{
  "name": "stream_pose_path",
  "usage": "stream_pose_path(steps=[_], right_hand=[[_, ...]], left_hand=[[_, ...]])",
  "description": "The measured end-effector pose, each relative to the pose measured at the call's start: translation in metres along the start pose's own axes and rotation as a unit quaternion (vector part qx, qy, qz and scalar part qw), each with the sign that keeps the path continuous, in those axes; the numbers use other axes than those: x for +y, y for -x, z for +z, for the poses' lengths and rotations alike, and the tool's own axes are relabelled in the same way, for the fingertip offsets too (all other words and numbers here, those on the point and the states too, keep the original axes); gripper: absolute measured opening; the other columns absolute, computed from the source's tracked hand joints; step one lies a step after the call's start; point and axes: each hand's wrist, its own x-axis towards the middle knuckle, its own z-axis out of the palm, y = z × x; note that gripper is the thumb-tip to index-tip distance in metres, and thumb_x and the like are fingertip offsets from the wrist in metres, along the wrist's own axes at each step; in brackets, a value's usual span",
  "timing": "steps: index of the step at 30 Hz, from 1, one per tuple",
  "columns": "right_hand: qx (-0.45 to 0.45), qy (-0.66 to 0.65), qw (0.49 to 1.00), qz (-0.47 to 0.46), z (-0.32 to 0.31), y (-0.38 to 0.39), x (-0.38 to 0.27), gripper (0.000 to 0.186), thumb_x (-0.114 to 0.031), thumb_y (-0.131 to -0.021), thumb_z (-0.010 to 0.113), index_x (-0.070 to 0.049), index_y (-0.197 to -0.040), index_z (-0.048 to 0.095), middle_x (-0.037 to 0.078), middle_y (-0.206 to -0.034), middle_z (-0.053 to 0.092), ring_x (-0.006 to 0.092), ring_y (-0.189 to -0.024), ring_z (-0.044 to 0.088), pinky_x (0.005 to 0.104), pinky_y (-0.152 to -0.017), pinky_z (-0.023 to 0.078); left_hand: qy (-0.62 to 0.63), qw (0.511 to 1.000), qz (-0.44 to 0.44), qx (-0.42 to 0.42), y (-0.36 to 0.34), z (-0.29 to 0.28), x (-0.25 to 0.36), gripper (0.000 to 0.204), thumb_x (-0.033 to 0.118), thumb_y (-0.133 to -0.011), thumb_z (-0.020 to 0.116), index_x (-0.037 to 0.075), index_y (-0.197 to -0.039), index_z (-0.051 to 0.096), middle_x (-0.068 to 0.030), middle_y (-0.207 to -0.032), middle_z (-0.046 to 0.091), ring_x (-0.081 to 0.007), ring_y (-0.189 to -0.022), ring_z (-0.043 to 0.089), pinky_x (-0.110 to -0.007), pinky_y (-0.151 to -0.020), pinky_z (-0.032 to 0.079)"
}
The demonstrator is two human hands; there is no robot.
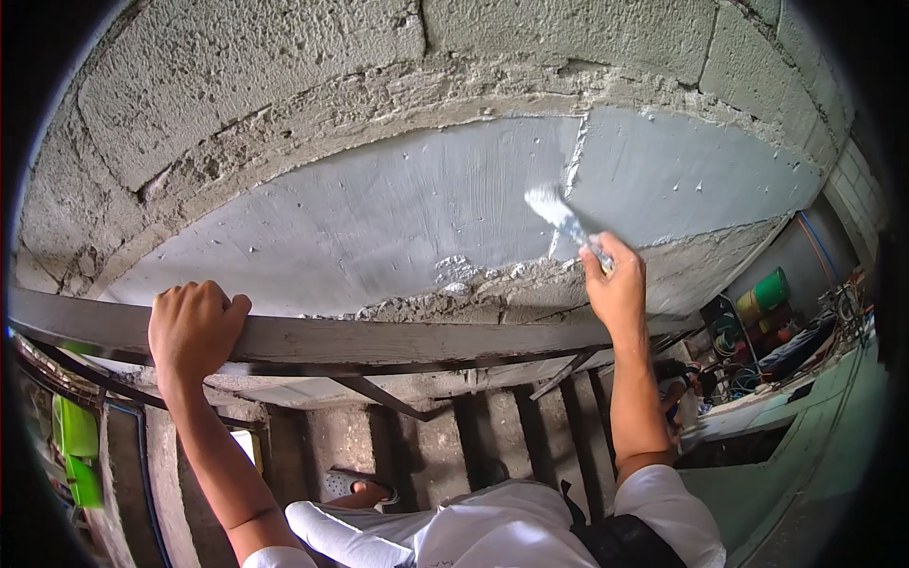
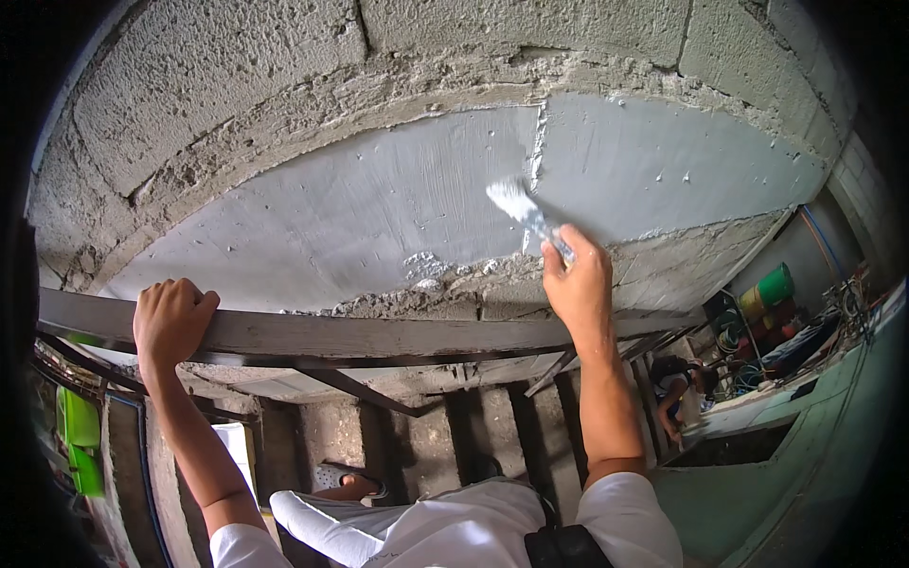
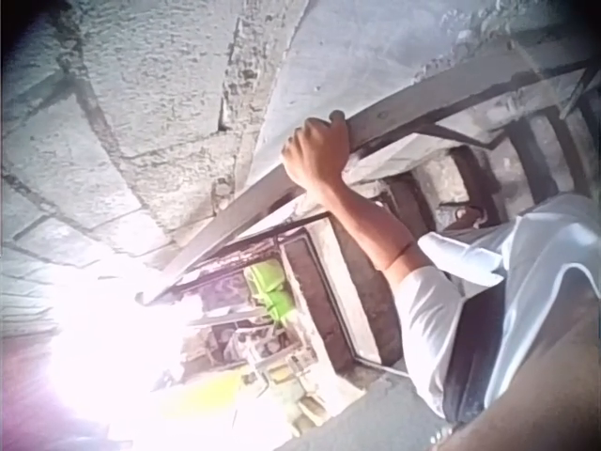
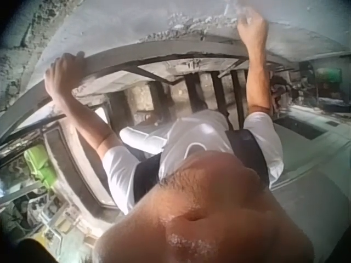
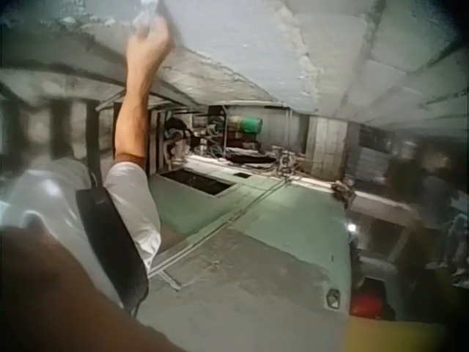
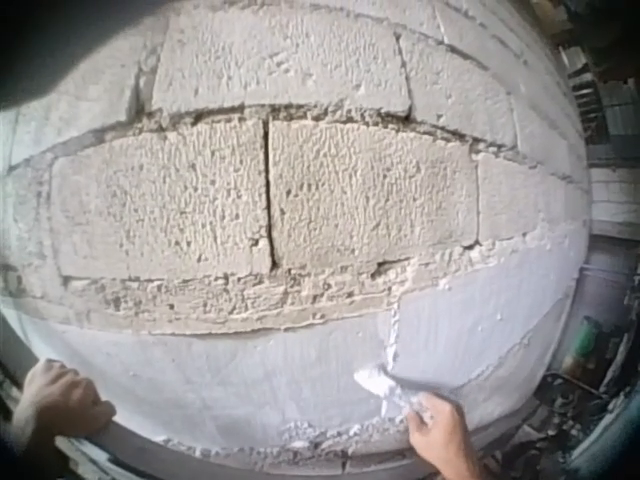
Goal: Apply white paint to the underside of a concrete ceiling using a paintbrush while standing on a staircase.
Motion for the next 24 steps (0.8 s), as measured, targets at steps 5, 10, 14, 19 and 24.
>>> stream_pose_path(steps=[5, 10, 14, 19, 24], right_hand=[[0.012, -0.060, 0.998, 0.026, -0.010, -0.017, -0.021, 0.014, -0.005, -0.083, 0.066, 0.004, -0.089, 0.057, 0.020, -0.077, 0.061, 0.0318, -0.068, 0.061, 0.0384, -0.063, 0.047], [0.024, -0.007, 1.000, -0.012, -0.008, -0.033, -0.020, 0.016, -0.007, -0.084, 0.067, 0.004, -0.089, 0.057, 0.019, -0.075, 0.059, 0.0237, -0.065, 0.058, 0.0354, -0.061, 0.046], [-0.041, -0.012, 0.998, 0.047, -0.024, -0.028, -0.003, 0.016, -0.008, -0.085, 0.067, 0.003, -0.093, 0.059, 0.015, -0.076, 0.062, 0.0183, -0.068, 0.059, 0.0329, -0.062, 0.047], [0.027, -0.030, 0.999, -0.004, -0.028, -0.047, -0.032, 0.013, -0.006, -0.084, 0.066, 0.003, -0.090, 0.059, 0.015, -0.073, 0.060, 0.0192, -0.068, 0.059, 0.0313, -0.062, 0.047], [-0.051, 0.076, 0.996, 0.000, -0.025, -0.028, -0.015, 0.017, -0.007, -0.081, 0.069, 0.003, -0.091, 0.060, 0.021, -0.082, 0.064, 0.0369, -0.078, 0.064, 0.0405, -0.071, 0.048]], left_hand=[[-0.008, 1.000, 0.009, 0.026, 0.002, 0.005, -0.006, 0.033, 0.030, -0.078, 0.058, 0.002, -0.060, 0.064, -0.0179, -0.063, 0.062, -0.0363, -0.066, 0.061, -0.045, -0.072, 0.047], [-0.004, 1.000, 0.014, 0.022, 0.001, 0.004, -0.004, 0.034, 0.030, -0.078, 0.058, 0.002, -0.060, 0.064, -0.0185, -0.063, 0.062, -0.0364, -0.065, 0.061, -0.045, -0.072, 0.047], [-0.003, 1.000, 0.003, -0.005, 0.000, 0.002, -0.002, 0.034, 0.030, -0.077, 0.058, 0.002, -0.061, 0.065, -0.0188, -0.065, 0.062, -0.0363, -0.067, 0.061, -0.044, -0.073, 0.047], [-0.009, 1.000, -0.006, -0.008, 0.001, 0.002, -0.003, 0.033, 0.030, -0.077, 0.058, 0.001, -0.063, 0.066, -0.0189, -0.066, 0.063, -0.0365, -0.067, 0.061, -0.043, -0.074, 0.048], [-0.001, 1.000, -0.005, -0.022, 0.001, 0.001, -0.003, 0.034, 0.031, -0.078, 0.057, 0.002, -0.062, 0.063, -0.0178, -0.067, 0.063, -0.0359, -0.070, 0.061, -0.044, -0.075, 0.046]])
